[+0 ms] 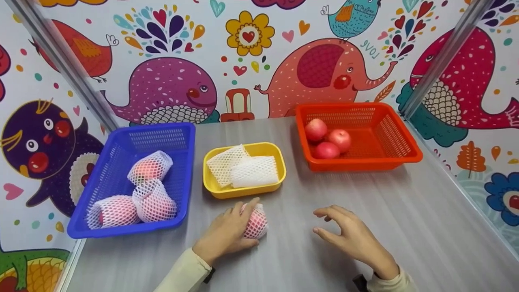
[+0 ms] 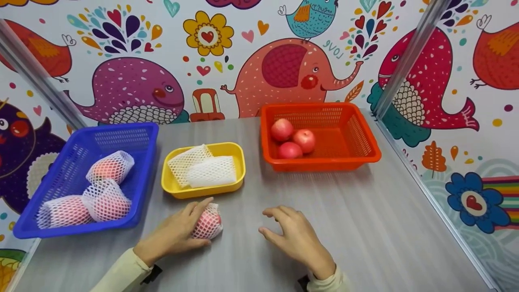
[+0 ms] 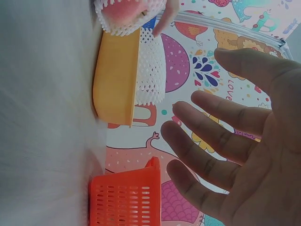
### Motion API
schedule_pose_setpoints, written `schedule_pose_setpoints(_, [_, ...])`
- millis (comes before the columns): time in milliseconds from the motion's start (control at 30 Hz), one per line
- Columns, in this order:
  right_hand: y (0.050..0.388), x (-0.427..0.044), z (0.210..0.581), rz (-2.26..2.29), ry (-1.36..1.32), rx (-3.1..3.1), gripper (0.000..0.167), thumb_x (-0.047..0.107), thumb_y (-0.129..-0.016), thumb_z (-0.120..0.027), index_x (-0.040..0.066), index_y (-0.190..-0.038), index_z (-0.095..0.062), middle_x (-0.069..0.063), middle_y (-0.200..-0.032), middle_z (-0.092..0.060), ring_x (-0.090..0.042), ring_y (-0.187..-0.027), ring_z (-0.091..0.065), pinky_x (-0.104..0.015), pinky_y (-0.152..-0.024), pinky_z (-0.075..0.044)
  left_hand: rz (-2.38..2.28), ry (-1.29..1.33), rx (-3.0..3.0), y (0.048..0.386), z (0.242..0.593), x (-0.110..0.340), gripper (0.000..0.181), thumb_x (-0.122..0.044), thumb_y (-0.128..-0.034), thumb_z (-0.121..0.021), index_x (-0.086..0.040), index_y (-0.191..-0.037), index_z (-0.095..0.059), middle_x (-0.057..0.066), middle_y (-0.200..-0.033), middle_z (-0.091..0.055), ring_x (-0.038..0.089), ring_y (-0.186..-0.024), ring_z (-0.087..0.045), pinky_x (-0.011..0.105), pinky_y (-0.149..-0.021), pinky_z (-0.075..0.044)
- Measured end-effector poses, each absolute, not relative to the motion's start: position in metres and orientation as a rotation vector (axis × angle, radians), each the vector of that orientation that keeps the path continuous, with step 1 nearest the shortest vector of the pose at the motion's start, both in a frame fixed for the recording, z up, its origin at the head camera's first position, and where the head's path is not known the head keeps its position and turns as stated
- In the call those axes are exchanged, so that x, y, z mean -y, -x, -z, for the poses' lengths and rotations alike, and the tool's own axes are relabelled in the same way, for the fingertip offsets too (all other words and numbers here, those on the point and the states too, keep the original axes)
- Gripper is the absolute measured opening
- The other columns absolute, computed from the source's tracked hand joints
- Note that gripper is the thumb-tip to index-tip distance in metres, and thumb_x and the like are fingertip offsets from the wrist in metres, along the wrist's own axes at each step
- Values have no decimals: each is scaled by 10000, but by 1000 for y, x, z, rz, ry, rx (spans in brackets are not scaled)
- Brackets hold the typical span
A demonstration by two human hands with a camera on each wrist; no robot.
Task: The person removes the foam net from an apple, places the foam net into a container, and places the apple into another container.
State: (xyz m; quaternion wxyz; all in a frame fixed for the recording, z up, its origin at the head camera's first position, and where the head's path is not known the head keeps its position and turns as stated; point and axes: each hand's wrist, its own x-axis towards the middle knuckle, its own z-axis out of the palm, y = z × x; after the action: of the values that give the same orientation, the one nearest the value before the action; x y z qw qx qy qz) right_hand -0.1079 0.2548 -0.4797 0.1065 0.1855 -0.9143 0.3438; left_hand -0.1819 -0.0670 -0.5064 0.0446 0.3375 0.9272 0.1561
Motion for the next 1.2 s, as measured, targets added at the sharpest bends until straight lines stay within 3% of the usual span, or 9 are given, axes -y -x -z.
schedule_pose_setpoints(200, [109, -253, 483, -1028, -560, 2700, 291, 331, -878, -783, 242, -1139, -690, 190, -1081, -634, -56, -915, -606, -329, -780, -544, -561, -1033, -2841, 176, 509, 69, 915, -463, -770, -810, -70, -1475, -380, 156, -1210, -547, 321, -1027, -605, 467, -910, -524])
schedule_pose_setpoints(400, [113, -249, 484, -1021, -601, 2663, 286, 247, -867, -801, 211, -1131, -696, 163, -1080, -642, -93, -918, -621, -385, -776, -551, -639, -1167, -2849, 173, 498, 67, 981, -378, -683, -841, -41, -1471, -364, 125, -1261, -541, 265, -1099, -583, 417, -991, -486])
schedule_pose_setpoints(700, [127, -227, 477, -969, -863, 2488, 273, 95, -901, -746, 204, -1148, -706, 127, -1061, -671, -114, -960, -636, -315, -812, -534, -815, -1463, -2868, 162, 472, 53, 1000, -349, -621, -874, -6, -1435, -405, 97, -1288, -545, 200, -1155, -558, 328, -1015, -463])
schedule_pose_setpoints(967, [132, -214, 473, -989, -1018, 2365, 502, 84, -825, -796, 83, -1292, -610, -25, -1185, -631, -191, -1051, -600, -282, -909, -494, -815, -1580, -2911, 158, 464, 45, 1016, -358, -599, -889, -14, -1433, -422, 104, -1287, -555, 205, -1150, -570, 303, -1000, -473])
schedule_pose_setpoints(1200, [129, -211, 473, -995, -1043, 2474, 807, 163, -690, -870, 107, -1413, -515, -24, -1334, -533, -193, -1192, -524, -312, -1015, -443, -801, -1637, -2899, 157, 460, 39, 1037, -343, -605, -886, -16, -1462, -403, 114, -1314, -553, 222, -1188, -557, 313, -1043, -435])
